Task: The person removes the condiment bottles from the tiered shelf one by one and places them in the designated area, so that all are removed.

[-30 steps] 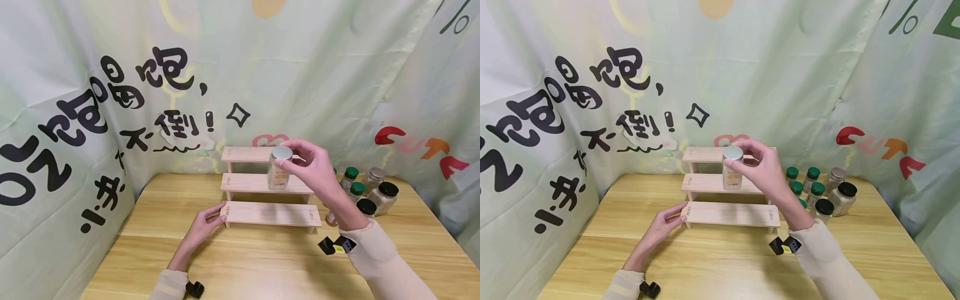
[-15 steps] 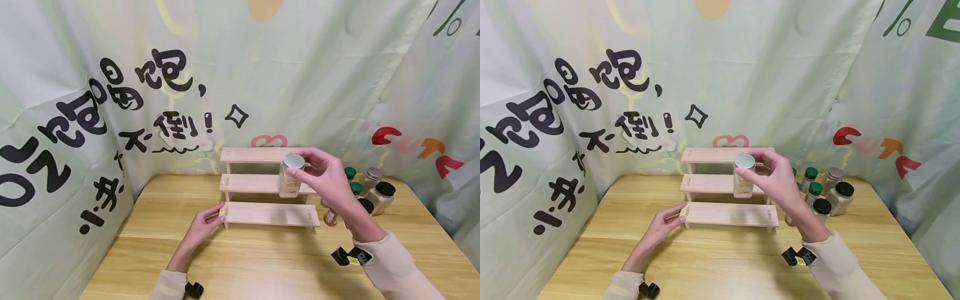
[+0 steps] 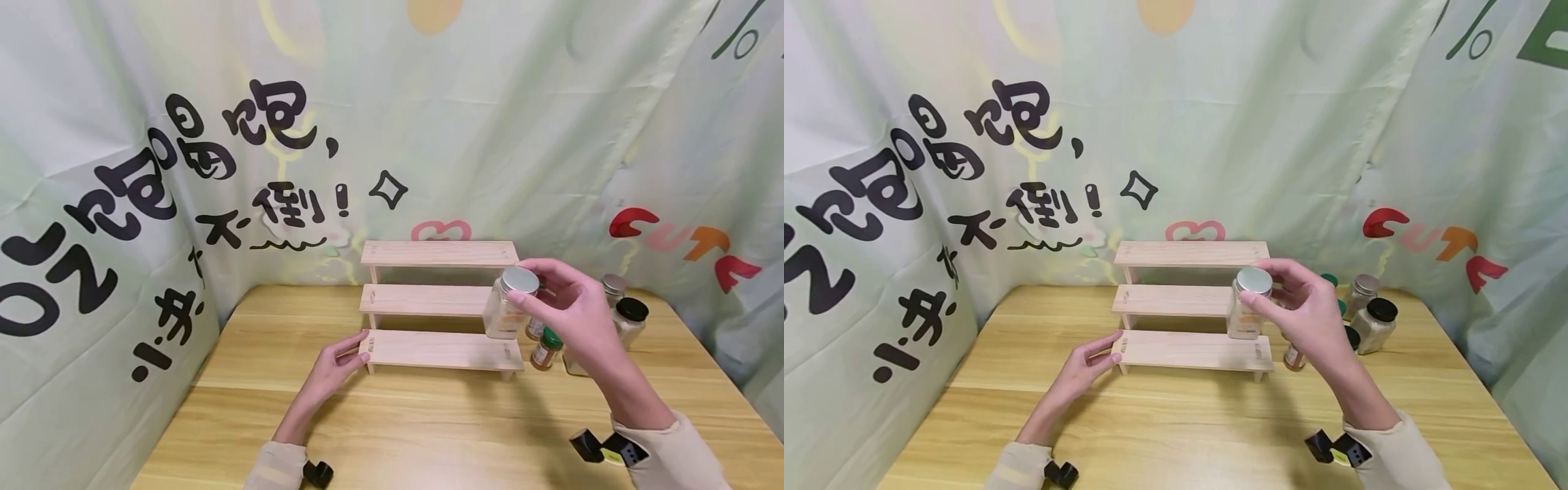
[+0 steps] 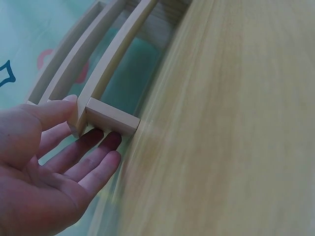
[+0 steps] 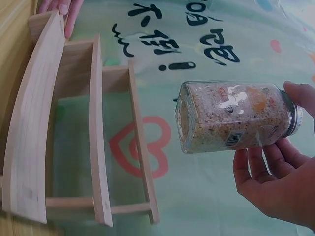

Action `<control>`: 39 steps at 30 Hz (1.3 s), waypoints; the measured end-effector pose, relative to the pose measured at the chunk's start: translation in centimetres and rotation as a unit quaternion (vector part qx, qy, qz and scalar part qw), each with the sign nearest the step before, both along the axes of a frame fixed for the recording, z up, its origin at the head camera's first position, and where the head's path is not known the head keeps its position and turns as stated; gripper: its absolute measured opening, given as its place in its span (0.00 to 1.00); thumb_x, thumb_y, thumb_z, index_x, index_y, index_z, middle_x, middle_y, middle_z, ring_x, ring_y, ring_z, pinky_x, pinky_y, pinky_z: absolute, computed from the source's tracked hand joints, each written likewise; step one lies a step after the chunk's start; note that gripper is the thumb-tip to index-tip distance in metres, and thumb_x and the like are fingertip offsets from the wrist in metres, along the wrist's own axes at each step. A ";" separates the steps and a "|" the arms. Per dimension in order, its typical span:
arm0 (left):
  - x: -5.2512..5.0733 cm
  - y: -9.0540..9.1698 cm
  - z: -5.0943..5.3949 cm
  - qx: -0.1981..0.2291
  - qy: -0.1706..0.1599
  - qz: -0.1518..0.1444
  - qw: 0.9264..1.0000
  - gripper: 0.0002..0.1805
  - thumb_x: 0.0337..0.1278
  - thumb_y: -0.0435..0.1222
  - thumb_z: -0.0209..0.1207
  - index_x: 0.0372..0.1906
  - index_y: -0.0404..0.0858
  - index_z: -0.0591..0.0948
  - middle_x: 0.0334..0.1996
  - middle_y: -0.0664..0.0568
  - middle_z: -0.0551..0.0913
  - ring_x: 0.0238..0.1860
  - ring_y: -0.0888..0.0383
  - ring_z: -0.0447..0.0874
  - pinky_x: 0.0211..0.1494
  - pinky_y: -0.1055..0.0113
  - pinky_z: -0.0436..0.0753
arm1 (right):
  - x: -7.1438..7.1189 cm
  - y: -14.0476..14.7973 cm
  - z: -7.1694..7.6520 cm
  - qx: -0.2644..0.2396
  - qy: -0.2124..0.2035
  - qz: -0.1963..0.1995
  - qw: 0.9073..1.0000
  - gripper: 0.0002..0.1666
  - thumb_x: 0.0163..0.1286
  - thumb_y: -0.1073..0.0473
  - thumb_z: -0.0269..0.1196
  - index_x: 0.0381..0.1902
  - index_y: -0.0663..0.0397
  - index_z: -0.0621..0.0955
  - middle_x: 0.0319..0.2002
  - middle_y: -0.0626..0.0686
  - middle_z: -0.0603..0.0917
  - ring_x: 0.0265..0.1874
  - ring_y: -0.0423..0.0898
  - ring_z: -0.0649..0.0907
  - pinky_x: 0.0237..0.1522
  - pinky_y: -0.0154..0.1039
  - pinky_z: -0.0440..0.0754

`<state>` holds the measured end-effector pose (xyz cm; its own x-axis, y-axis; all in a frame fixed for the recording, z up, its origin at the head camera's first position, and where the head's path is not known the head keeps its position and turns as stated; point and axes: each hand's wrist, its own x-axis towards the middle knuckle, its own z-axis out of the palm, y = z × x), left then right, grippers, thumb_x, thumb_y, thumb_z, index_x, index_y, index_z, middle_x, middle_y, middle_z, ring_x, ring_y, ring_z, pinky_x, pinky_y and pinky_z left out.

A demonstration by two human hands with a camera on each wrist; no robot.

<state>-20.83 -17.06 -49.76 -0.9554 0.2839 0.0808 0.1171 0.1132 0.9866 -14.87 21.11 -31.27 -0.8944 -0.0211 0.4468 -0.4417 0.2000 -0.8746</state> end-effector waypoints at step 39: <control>0.0 -0.1 0.1 -0.001 -0.005 -0.006 1.000 0.29 0.69 0.31 0.64 0.72 0.32 0.72 0.73 0.34 0.67 0.66 0.36 0.75 0.61 0.65 0.82 | 1.6 11.2 -5.2 -0.124 0.004 -0.072 0.990 0.27 0.63 0.81 0.67 0.60 0.72 0.78 0.52 0.50 0.86 0.48 0.37 0.85 0.47 0.21 0.82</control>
<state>-20.80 -17.16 -49.67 -0.9527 0.2954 0.0711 0.1092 0.1143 0.9874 -13.23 32.29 -36.48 -0.8760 0.2184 0.4301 -0.4321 0.0407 -0.9009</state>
